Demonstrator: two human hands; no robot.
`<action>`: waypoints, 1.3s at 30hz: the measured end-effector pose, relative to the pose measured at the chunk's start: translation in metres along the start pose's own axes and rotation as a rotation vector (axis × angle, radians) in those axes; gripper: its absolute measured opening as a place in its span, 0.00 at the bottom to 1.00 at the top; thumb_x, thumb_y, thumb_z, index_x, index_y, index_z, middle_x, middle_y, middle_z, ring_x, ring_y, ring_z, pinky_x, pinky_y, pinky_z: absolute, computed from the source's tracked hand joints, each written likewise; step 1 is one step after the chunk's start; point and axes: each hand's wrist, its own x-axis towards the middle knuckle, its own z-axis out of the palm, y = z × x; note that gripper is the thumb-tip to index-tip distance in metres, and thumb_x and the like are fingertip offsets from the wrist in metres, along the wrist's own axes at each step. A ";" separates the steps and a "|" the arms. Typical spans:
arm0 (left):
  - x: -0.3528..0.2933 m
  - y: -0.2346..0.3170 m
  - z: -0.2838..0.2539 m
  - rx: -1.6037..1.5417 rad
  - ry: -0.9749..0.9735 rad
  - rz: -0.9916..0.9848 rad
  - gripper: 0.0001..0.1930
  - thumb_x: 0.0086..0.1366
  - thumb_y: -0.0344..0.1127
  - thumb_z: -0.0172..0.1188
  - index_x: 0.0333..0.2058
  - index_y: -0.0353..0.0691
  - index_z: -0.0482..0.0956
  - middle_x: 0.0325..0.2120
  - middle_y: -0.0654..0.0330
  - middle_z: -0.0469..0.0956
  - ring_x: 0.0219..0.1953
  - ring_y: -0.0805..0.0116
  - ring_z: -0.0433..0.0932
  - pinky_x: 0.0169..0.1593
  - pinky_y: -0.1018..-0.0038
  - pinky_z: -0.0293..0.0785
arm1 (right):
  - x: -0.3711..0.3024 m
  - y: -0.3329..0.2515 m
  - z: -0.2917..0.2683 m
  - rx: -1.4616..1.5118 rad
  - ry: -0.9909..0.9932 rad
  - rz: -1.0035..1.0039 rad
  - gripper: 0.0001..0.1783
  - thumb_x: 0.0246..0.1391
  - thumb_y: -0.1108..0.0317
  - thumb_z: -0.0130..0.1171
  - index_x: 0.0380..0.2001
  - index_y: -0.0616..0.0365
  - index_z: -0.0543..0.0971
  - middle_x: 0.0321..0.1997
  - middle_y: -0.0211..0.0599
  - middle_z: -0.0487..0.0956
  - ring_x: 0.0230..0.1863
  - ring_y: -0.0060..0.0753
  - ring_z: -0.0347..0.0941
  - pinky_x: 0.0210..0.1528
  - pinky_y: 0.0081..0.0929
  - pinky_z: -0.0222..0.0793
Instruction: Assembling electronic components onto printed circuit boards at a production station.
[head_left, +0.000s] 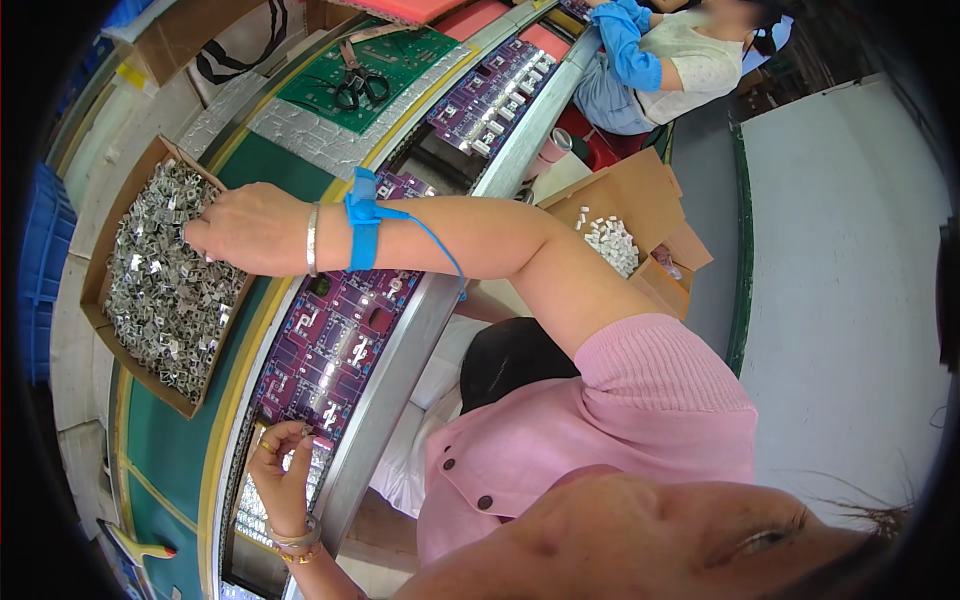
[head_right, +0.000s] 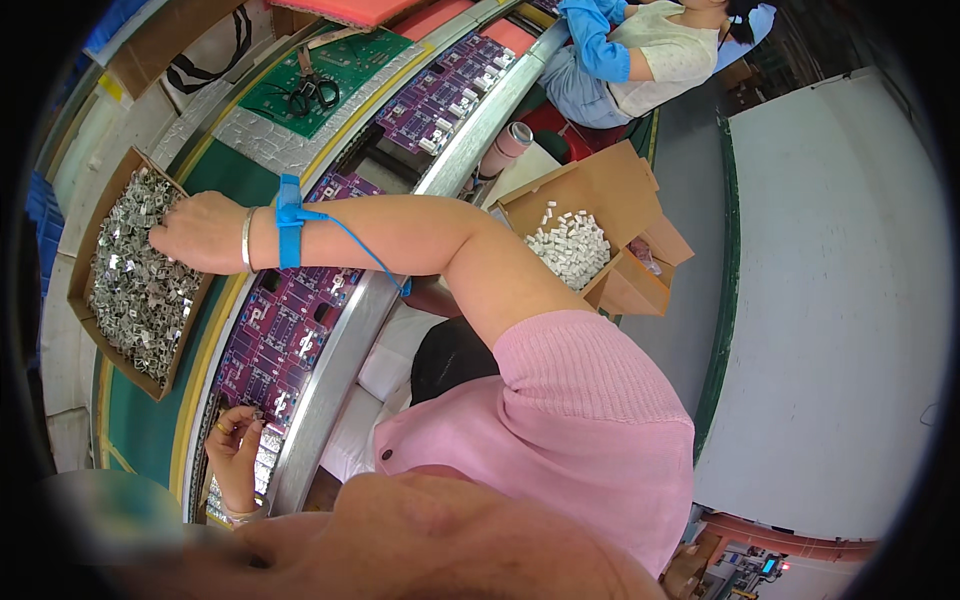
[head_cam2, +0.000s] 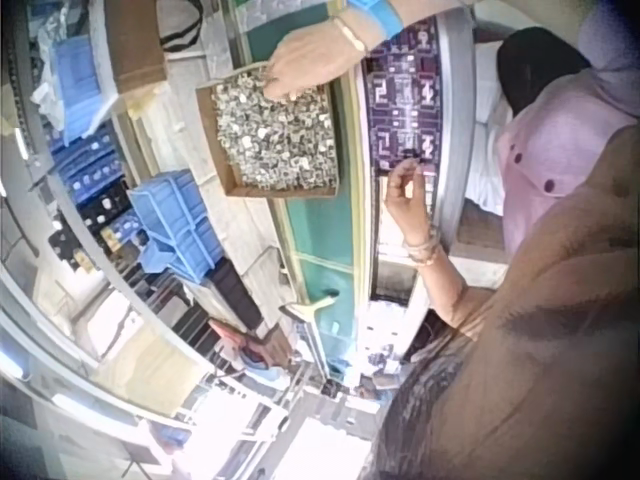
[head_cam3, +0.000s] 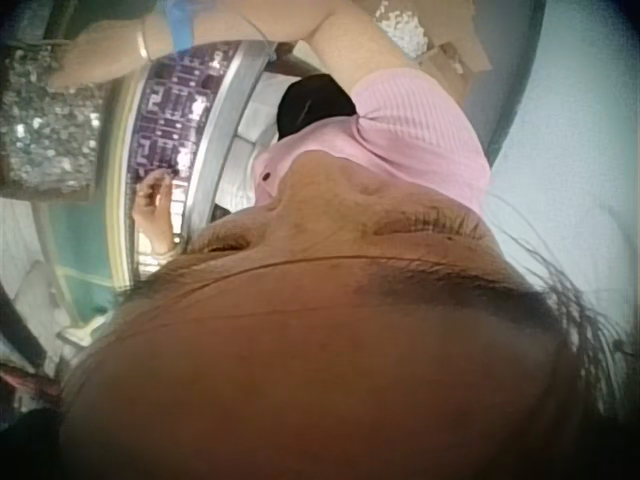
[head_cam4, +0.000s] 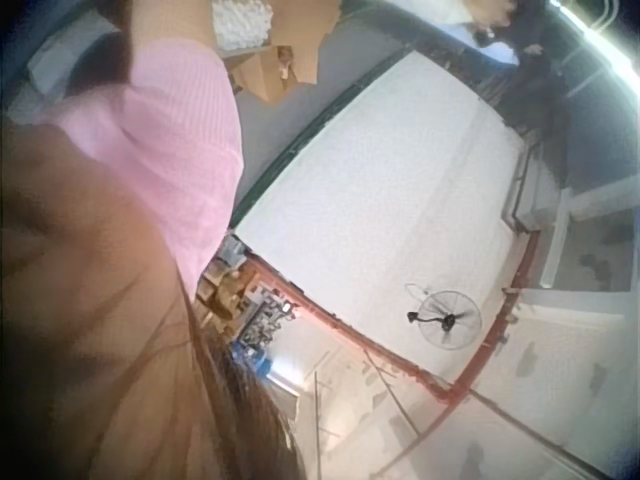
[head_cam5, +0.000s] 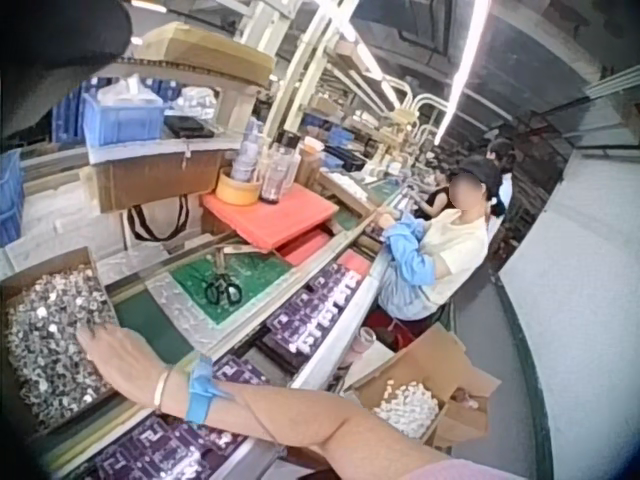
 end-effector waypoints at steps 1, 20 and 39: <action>0.000 0.001 0.000 -0.002 0.000 -0.003 0.09 0.54 0.21 0.60 0.36 0.32 0.77 0.29 0.62 0.76 0.32 0.77 0.73 0.39 0.82 0.70 | -0.003 -0.004 -0.003 0.038 -0.010 0.007 0.09 0.45 0.64 0.58 0.26 0.57 0.73 0.26 0.38 0.76 0.33 0.42 0.74 0.32 0.36 0.71; -0.006 0.005 0.012 0.087 0.058 0.021 0.10 0.52 0.19 0.59 0.35 0.32 0.76 0.29 0.62 0.76 0.33 0.76 0.74 0.40 0.81 0.69 | -0.092 -0.034 -0.043 0.399 -0.061 -0.030 0.09 0.48 0.65 0.58 0.34 0.50 0.74 0.28 0.31 0.75 0.36 0.36 0.74 0.32 0.33 0.71; -0.008 0.022 0.017 0.517 0.422 0.324 0.09 0.50 0.25 0.64 0.32 0.35 0.78 0.31 0.56 0.77 0.34 0.63 0.76 0.40 0.71 0.71 | -0.119 -0.028 -0.073 0.399 -0.115 0.106 0.14 0.42 0.78 0.61 0.37 0.56 0.79 0.33 0.38 0.78 0.29 0.34 0.74 0.31 0.25 0.70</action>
